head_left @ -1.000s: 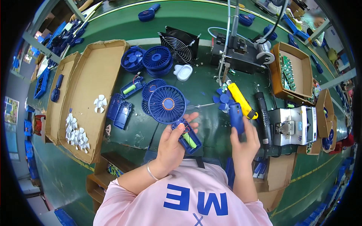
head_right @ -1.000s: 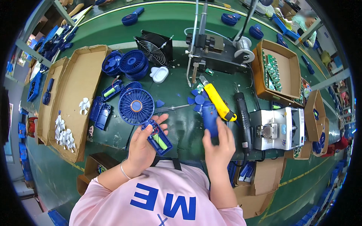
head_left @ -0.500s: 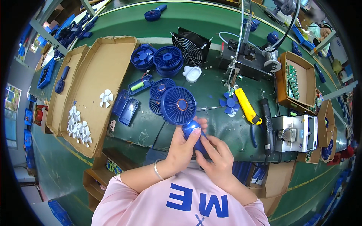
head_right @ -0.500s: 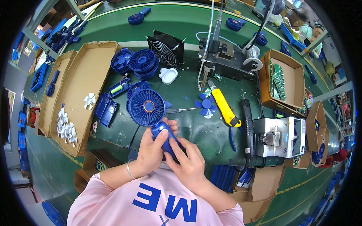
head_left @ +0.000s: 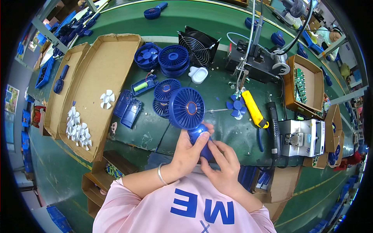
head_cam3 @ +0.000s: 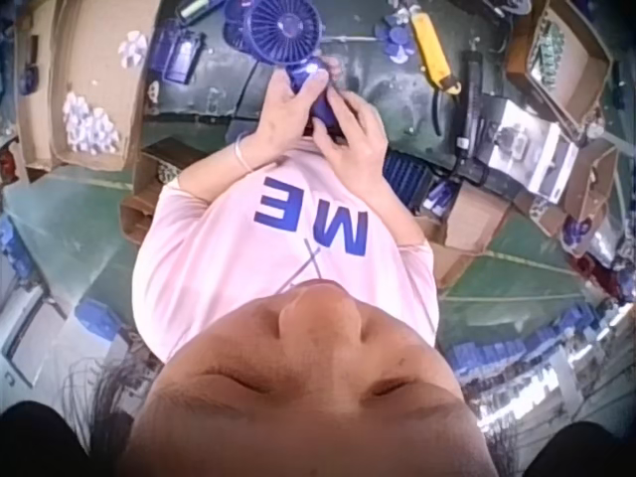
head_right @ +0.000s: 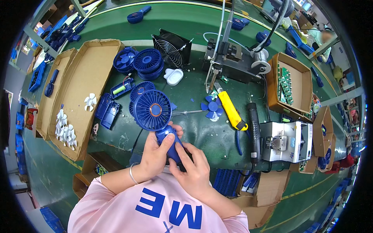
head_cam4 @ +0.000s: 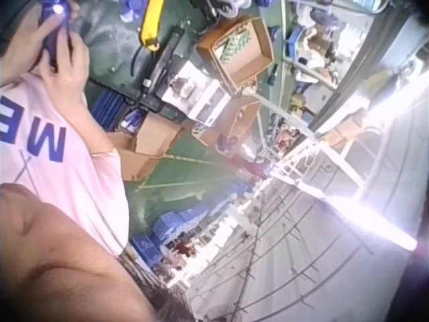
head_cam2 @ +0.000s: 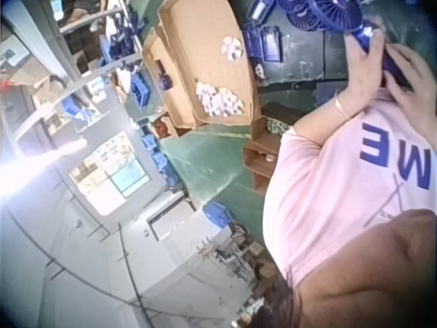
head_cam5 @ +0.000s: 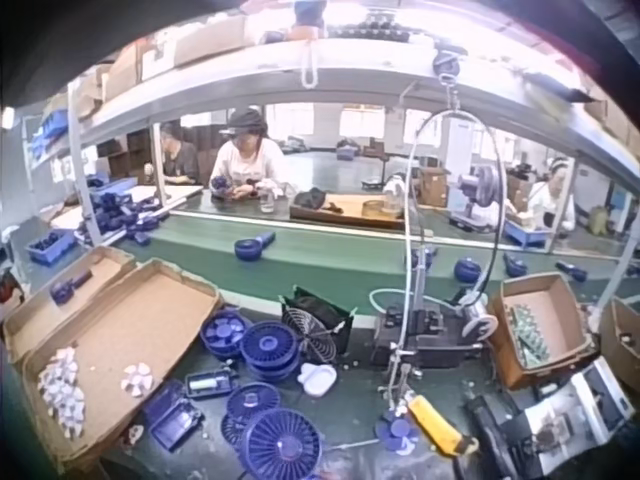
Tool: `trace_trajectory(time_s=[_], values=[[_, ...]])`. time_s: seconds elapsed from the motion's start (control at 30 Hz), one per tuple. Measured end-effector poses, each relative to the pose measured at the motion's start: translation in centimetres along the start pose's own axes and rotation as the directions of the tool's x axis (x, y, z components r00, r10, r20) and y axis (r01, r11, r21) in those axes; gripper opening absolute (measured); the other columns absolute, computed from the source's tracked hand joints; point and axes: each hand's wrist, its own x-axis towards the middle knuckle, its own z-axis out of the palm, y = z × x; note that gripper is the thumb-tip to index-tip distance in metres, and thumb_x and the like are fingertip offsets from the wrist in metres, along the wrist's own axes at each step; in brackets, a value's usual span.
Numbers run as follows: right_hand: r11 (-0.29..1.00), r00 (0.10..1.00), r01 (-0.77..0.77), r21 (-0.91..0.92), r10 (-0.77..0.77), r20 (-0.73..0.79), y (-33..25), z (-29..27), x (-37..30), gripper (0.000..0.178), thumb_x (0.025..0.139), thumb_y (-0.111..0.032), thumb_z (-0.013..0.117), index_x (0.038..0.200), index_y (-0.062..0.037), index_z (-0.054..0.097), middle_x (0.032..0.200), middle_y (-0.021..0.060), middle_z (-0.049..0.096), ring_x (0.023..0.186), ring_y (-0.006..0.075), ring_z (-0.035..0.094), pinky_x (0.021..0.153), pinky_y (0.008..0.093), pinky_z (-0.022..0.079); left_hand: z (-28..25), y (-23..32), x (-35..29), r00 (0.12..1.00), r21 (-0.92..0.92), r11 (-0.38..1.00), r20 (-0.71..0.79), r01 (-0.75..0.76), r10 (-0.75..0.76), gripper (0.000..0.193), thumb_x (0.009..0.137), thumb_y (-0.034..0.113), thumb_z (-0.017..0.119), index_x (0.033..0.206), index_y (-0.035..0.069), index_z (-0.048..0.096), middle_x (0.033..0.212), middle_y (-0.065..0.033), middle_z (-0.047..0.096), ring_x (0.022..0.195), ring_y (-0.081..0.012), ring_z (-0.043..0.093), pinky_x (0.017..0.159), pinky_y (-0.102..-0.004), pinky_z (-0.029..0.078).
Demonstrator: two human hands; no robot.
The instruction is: The person assembles handheld fans by fastening components with an electric screwdriver, attaching outer covers by hand, testing the fans, and placing assembled fans onto a conveyor belt.
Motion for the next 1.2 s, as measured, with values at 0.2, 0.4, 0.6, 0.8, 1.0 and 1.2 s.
trace_trajectory(time_s=[0.2,0.4,0.6,0.8,1.0,1.2], values=[[1.0,0.998,-0.004,-0.025,0.005,0.063,-0.3,-0.2,-0.2,0.048,0.064,-0.006,0.076,0.11,-0.0017,0.063,0.104,0.0157,0.058,0.083,0.0301,0.061,0.071,0.0359,0.051,-0.2,0.4,0.0,0.998,0.012,0.999,0.047,0.033,-0.033,0.036,0.094,0.015,0.05,0.125,-0.001,0.038,0.113,-0.0151,0.056,0.104,-0.0207,0.056,0.093,-0.0347,0.046],[0.454,0.824,-0.413,0.789,0.555,0.112,3.1,-3.0,-2.3,0.038,0.095,-0.027,0.05,0.117,0.0029,0.054,0.098,0.0153,0.064,0.08,0.0222,0.065,0.073,0.032,0.054,-1.2,0.5,-0.1,0.983,-0.016,0.999,0.18,0.033,-0.03,0.045,0.094,0.019,0.051,0.13,-0.002,0.034,0.114,-0.0192,0.056,0.104,-0.0251,0.058,0.094,-0.0384,0.046],[-0.691,0.641,0.337,0.639,0.666,0.382,10.5,-10.7,-6.6,0.063,0.093,-0.035,0.052,0.132,0.0091,0.032,0.117,0.0199,0.057,0.087,0.0218,0.065,0.079,0.0307,0.056,-0.8,1.0,0.0,0.947,-0.137,0.97,0.282,0.199,-0.154,0.042,0.09,0.014,0.05,0.126,0.0,0.035,0.121,-0.0251,0.052,0.112,-0.0309,0.055,0.097,-0.0424,0.044],[-0.607,0.646,0.349,0.714,0.708,0.286,10.0,-9.1,-5.7,0.062,0.093,-0.037,0.046,0.137,0.0039,0.029,0.135,0.0208,0.043,0.096,0.0288,0.064,0.081,0.0356,0.055,0.1,1.3,0.0,0.941,-0.126,0.98,0.321,0.155,-0.108,0.042,0.089,0.013,0.049,0.127,0.0,0.034,0.127,-0.0229,0.049,0.116,-0.0308,0.052,0.099,-0.0415,0.042],[0.602,0.35,-0.129,0.788,0.771,-0.532,6.4,-5.8,-3.0,0.052,0.1,-0.04,0.031,0.135,-0.0013,0.035,0.125,0.0172,0.051,0.099,0.0259,0.061,0.082,0.0309,0.051,-1.6,0.2,0.7,0.902,-0.077,0.963,0.377,0.258,-0.211,0.05,0.088,0.025,0.062,0.128,0.003,0.04,0.119,-0.0107,0.051,0.111,-0.0219,0.053,0.095,-0.0366,0.043],[0.971,0.457,-0.234,-0.049,0.066,-0.887,8.7,-12.0,1.7,0.054,0.1,-0.042,0.022,0.117,-0.0003,0.051,0.104,0.0141,0.056,0.078,0.0215,0.057,0.076,0.0304,0.047,-1.0,0.5,0.4,0.842,-0.243,0.857,0.43,0.455,-0.325,0.051,0.081,0.007,0.065,0.126,0.003,0.04,0.106,-0.005,0.049,0.078,-0.0135,0.051,0.068,-0.0277,0.045]])
